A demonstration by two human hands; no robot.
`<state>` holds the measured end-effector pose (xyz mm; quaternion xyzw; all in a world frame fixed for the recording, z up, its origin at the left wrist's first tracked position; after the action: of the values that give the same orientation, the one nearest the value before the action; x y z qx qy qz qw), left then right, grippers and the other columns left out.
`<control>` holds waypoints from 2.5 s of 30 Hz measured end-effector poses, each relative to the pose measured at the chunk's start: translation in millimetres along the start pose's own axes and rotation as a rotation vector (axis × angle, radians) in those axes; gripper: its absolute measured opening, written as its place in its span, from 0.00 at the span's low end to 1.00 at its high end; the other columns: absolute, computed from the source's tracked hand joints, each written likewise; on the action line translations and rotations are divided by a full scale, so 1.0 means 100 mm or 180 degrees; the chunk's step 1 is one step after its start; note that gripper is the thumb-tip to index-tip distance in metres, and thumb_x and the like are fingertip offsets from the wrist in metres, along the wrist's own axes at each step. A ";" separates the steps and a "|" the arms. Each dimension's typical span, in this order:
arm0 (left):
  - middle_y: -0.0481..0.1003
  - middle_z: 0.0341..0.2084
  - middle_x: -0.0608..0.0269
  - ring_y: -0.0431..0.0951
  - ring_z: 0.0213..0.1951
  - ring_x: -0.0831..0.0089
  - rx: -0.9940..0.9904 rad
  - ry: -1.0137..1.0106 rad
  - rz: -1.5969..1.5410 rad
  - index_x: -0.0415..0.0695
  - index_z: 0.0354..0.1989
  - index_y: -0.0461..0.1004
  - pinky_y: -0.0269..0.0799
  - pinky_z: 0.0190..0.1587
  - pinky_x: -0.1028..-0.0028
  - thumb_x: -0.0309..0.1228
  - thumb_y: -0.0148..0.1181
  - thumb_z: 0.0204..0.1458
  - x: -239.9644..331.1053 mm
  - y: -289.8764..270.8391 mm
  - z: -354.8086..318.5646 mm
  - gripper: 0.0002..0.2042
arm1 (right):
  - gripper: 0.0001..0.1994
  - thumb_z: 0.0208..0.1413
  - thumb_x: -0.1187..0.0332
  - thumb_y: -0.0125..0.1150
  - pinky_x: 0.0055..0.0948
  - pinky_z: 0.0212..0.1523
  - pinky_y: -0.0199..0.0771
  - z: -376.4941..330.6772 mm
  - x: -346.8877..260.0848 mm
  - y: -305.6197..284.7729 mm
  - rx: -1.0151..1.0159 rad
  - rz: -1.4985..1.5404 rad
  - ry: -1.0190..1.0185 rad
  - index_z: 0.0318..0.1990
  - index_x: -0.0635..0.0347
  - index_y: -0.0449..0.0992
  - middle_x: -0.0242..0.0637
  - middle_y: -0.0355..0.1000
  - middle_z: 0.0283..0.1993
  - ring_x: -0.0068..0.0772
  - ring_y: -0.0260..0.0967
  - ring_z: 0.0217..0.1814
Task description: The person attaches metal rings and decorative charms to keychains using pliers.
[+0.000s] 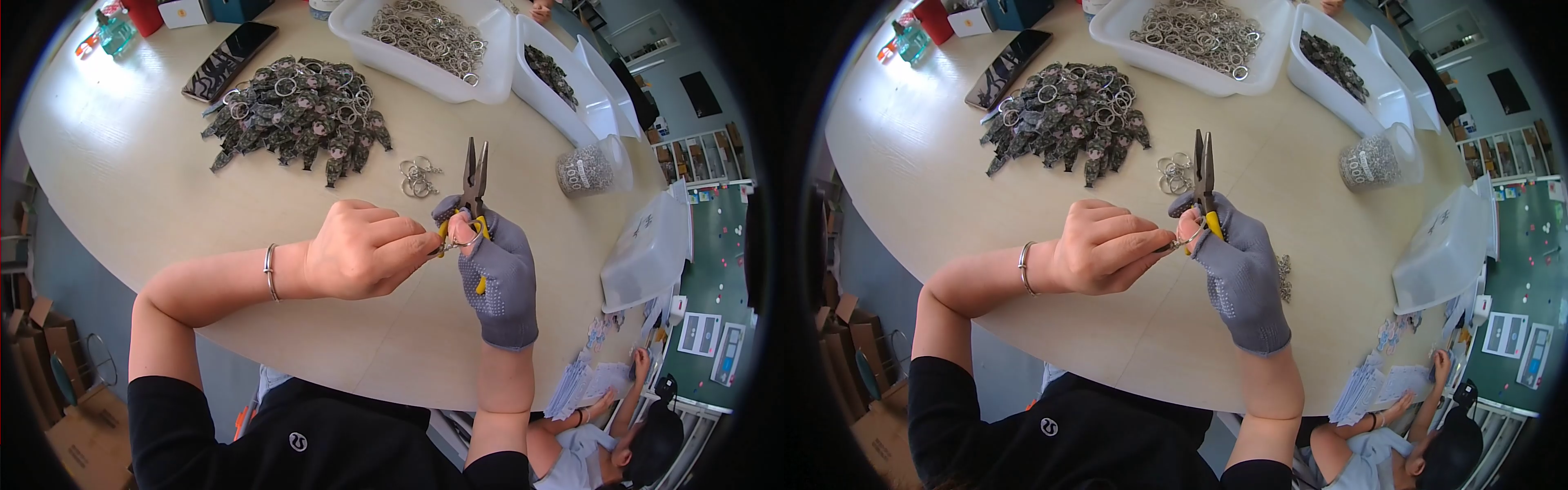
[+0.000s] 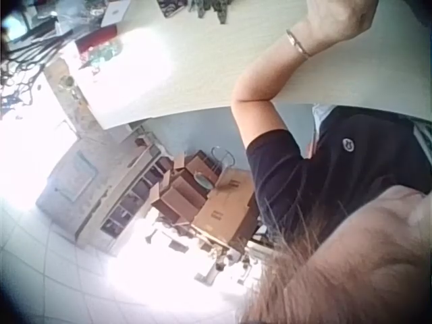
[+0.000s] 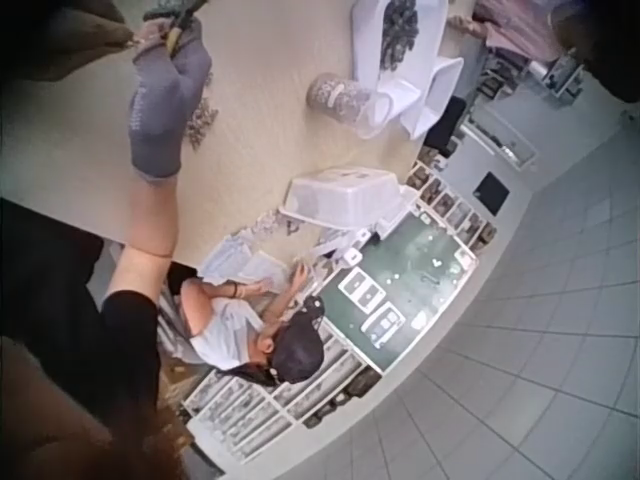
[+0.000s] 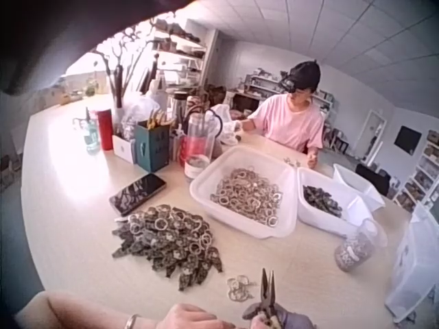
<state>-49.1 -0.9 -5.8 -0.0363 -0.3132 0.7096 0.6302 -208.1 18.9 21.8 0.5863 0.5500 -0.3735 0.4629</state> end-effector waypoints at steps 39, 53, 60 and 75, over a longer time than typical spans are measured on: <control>0.78 0.30 0.59 0.67 0.18 0.76 0.0071 0.0893 0.0135 0.36 0.38 0.77 0.62 0.19 0.79 0.14 0.56 0.34 0.07 -0.25 0.13 0.18 | 0.14 0.45 0.63 0.68 0.37 0.37 0.64 -0.66 0.02 -0.11 0.0264 -0.3823 -0.2663 0.23 0.61 0.69 0.38 0.67 0.36 0.41 0.65 0.37; 0.78 0.28 0.59 0.65 0.17 0.77 -0.0017 0.1121 0.0393 0.35 0.36 0.77 0.59 0.19 0.78 0.15 0.56 0.33 0.15 -0.31 0.16 0.16 | 0.14 0.45 0.65 0.68 0.35 0.30 0.63 -0.69 0.14 -0.03 0.0721 -0.4085 -0.3148 0.22 0.61 0.67 0.39 0.66 0.33 0.40 0.67 0.33; 0.78 0.29 0.59 0.65 0.16 0.77 -0.0049 0.1117 0.0324 0.35 0.37 0.77 0.59 0.18 0.79 0.16 0.57 0.33 0.12 -0.31 0.15 0.17 | 0.14 0.44 0.66 0.68 0.35 0.29 0.63 -0.69 0.13 -0.04 0.0641 -0.4068 -0.3176 0.22 0.62 0.67 0.40 0.66 0.32 0.40 0.67 0.31; 0.74 0.24 0.65 0.65 0.15 0.79 -0.0247 0.0915 0.0455 0.38 0.35 0.78 0.56 0.15 0.80 0.20 0.64 0.38 0.00 -0.17 0.13 0.12 | 0.12 0.46 0.65 0.66 0.36 0.31 0.64 -0.54 0.34 -0.16 0.0671 -0.3894 -0.3140 0.24 0.62 0.69 0.40 0.67 0.33 0.40 0.67 0.32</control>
<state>-40.0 -5.9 12.8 -0.1839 -0.2436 0.7274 0.6146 -223.9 80.1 3.7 -0.0125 0.4678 -0.8285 0.3077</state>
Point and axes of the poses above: each hand's wrist, its own z-axis towards the middle knuckle, its own y-axis out of the palm, x = y × z, the point moved 3 cm from there along z, towards the middle knuckle
